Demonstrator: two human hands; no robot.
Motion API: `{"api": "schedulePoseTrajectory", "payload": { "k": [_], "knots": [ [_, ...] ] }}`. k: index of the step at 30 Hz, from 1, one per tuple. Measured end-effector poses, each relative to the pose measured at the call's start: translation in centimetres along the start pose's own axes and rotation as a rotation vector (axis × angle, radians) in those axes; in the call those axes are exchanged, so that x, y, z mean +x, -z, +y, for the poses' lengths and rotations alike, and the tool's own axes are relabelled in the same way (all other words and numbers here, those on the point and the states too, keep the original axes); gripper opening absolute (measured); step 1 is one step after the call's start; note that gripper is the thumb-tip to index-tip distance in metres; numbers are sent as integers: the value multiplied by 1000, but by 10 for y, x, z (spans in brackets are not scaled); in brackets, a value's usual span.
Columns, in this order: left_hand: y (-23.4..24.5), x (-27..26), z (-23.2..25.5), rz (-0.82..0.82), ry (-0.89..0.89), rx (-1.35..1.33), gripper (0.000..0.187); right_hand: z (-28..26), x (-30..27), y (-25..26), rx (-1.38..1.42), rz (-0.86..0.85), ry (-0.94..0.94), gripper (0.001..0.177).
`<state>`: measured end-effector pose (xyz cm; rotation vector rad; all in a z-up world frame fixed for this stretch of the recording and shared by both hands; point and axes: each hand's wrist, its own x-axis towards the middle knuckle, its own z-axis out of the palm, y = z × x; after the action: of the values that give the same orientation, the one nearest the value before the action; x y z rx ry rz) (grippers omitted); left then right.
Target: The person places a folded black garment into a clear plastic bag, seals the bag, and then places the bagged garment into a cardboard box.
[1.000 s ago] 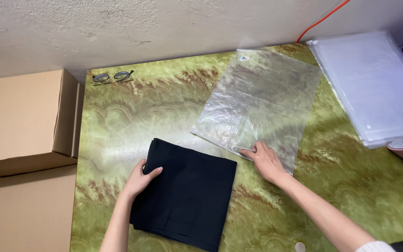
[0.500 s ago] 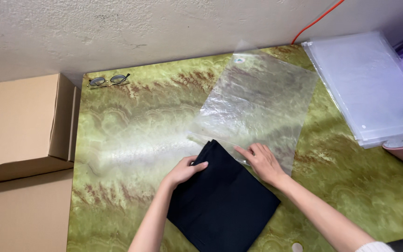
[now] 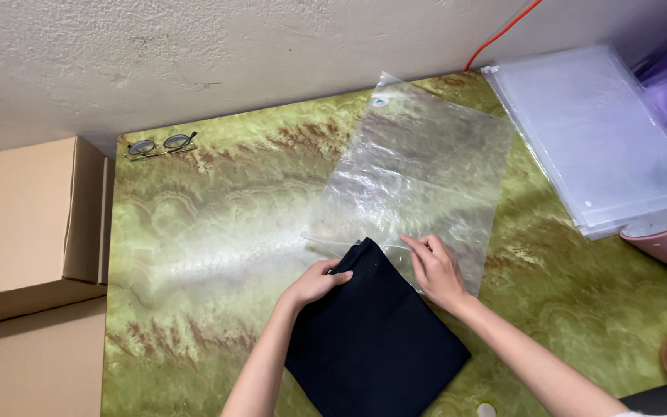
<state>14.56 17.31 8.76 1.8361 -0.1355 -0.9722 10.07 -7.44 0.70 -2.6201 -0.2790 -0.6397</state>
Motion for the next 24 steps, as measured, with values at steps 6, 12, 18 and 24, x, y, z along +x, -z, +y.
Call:
{"api": "schedulePoseTrajectory", "payload": {
  "k": [6,12,18,24],
  "knots": [
    [-3,0,0,-46,-105,57,36,-12,19,10,174,5,-229,26],
    [2,-1,-5,68,-69,8,32,-26,14,26,-7,8,78,22],
    [17,29,-45,191,-19,-215,28,-19,-13,34,-97,16,290,31],
    [25,20,-34,212,-117,-285,17,8,-44,28,-153,-97,-18,50]
  ]
}}
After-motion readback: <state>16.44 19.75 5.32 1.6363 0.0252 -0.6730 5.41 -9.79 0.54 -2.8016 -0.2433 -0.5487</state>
